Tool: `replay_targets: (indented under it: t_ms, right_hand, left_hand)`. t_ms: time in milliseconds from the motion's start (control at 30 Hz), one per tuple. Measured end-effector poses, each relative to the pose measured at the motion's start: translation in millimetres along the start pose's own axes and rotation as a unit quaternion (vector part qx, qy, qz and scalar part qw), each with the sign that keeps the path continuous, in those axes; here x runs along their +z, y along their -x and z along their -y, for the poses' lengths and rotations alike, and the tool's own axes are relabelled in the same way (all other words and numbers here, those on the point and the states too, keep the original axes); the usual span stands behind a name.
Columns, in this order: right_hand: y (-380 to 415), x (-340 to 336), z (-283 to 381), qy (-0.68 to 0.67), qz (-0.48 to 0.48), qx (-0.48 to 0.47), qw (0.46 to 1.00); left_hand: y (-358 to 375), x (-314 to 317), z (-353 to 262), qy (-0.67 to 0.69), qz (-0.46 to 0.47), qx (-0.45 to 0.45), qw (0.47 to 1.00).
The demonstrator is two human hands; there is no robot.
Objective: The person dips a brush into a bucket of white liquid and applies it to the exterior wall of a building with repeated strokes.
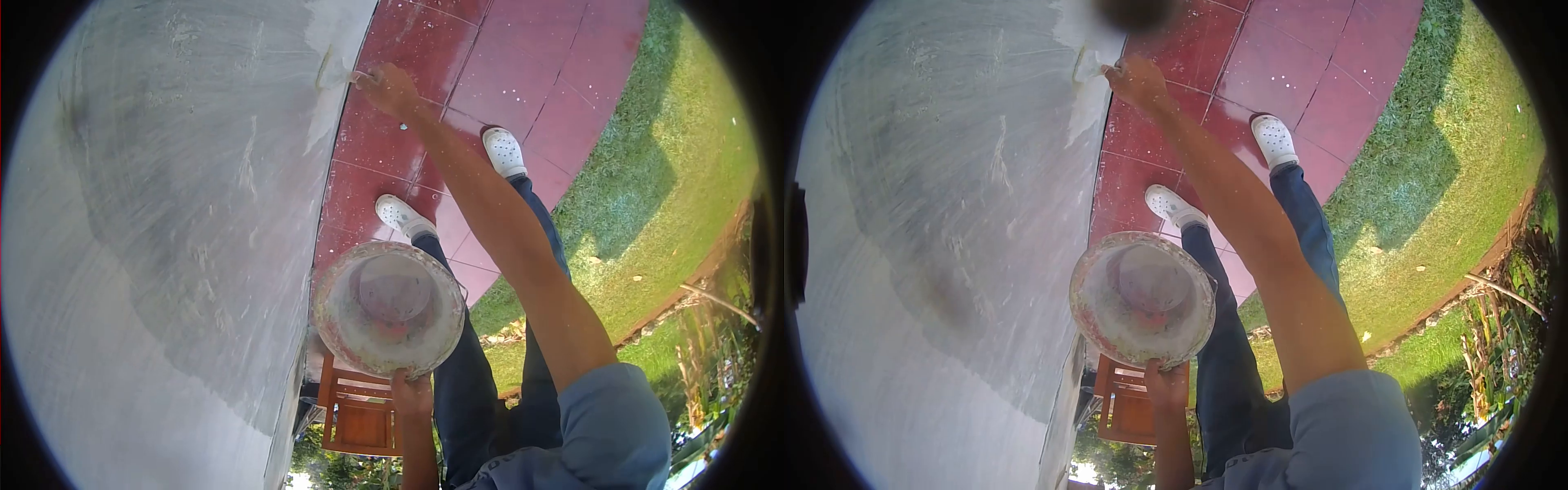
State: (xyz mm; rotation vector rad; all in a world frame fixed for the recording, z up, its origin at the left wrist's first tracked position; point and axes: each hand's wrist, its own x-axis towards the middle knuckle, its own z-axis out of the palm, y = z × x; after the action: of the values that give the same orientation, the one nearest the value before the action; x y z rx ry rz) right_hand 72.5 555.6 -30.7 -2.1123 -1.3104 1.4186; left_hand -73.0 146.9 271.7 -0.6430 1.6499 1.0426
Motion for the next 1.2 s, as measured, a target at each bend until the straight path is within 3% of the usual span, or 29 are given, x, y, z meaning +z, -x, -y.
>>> replay_targets:
  t_ms: [33,100,133,200,233,300,333,400,467,533,567,633,667,733,800,867,933,1000,1067,1133,1167,1200]
  right_hand:
    - [22,-23,31,-0.022,0.001,-0.053,0.998]
    - [68,-63,42,-0.264,0.050,-0.042,0.962]
    - [89,-78,50,-0.261,0.050,-0.045,0.963]
    - [128,-93,62,-0.496,0.048,-0.116,0.860]
    - [136,-91,65,-0.496,0.049,-0.117,0.859]
    - [143,-84,73,-0.579,0.087,-0.132,0.800]
    - [138,-74,72,-0.578,0.087,-0.140,0.799]
    - [112,-32,54,-0.520,0.191,-0.087,0.828]
    - [78,37,12,-0.441,0.187,-0.022,0.878]
    - [64,46,-22,-0.293,0.117,0.029,0.948]
    - [53,49,-39,-0.295,0.119,0.025,0.948]
    - [44,53,-63,-0.038,0.105,0.087,0.990]
    - [54,60,-67,-0.034,0.109,0.091,0.989]
    - [73,49,-30,-0.047,0.013,-0.068,0.996]
    - [133,-1,39,-0.100,0.059,-0.119,0.986]
    - [182,-34,58,-0.290,0.125,-0.106,0.943]
    - [223,-75,67,-0.451,0.193,-0.044,0.871]
    - [254,-119,65,-0.507,0.191,-0.039,0.839]
    - [279,-165,57,-0.469,0.188,-0.013,0.863]
    - [308,-229,57,-0.299,0.169,-0.018,0.939]
    - [321,-254,47,-0.229,0.139,-0.075,0.961]
    - [338,-275,34,-0.156,0.109,-0.128,0.973]
  left_hand:
    - [-1,1,0,0.002,-0.005,0.002,1.000]
    - [1,-3,-3,0.008,-0.006,-0.011,1.000]
    - [-2,-2,-2,0.018,0.000,-0.023,1.000]
    - [-2,-6,-3,0.019,-0.004,-0.025,1.000]
    - [-2,-8,-3,0.018,-0.004,-0.024,1.000]
    - [-2,-11,-4,0.016,0.003,-0.019,1.000]
    - [-3,-12,-4,0.014,0.009,-0.018,1.000]
    - [-2,-11,-5,0.009,0.009,-0.014,1.000]
    - [0,-11,-4,0.005,0.008,-0.011,1.000]
    - [-2,-12,-4,0.003,0.016,0.003,1.000]
    - [-6,-15,-4,0.005,0.017,0.007,1.000]
    - [-7,-24,0,0.008,-0.010,0.002,1.000]
    - [-2,-30,0,0.010,-0.015,-0.003,1.000]
    - [-1,-22,-1,0.025,0.000,0.018,1.000]
    - [-4,-29,1,0.027,0.006,0.028,0.999]
    - [-3,-40,0,-0.001,0.035,0.027,0.999]
    - [22,-11,-6,0.036,0.060,0.050,0.996]
    - [57,4,-12,-0.045,0.026,0.088,0.995]
    - [74,-7,-13,-0.055,0.097,0.111,0.988]
    - [105,3,-18,-0.011,0.075,0.122,0.990]
    - [117,-8,-19,-0.003,0.100,0.139,0.985]
    - [126,-28,-17,-0.175,0.134,0.268,0.938]
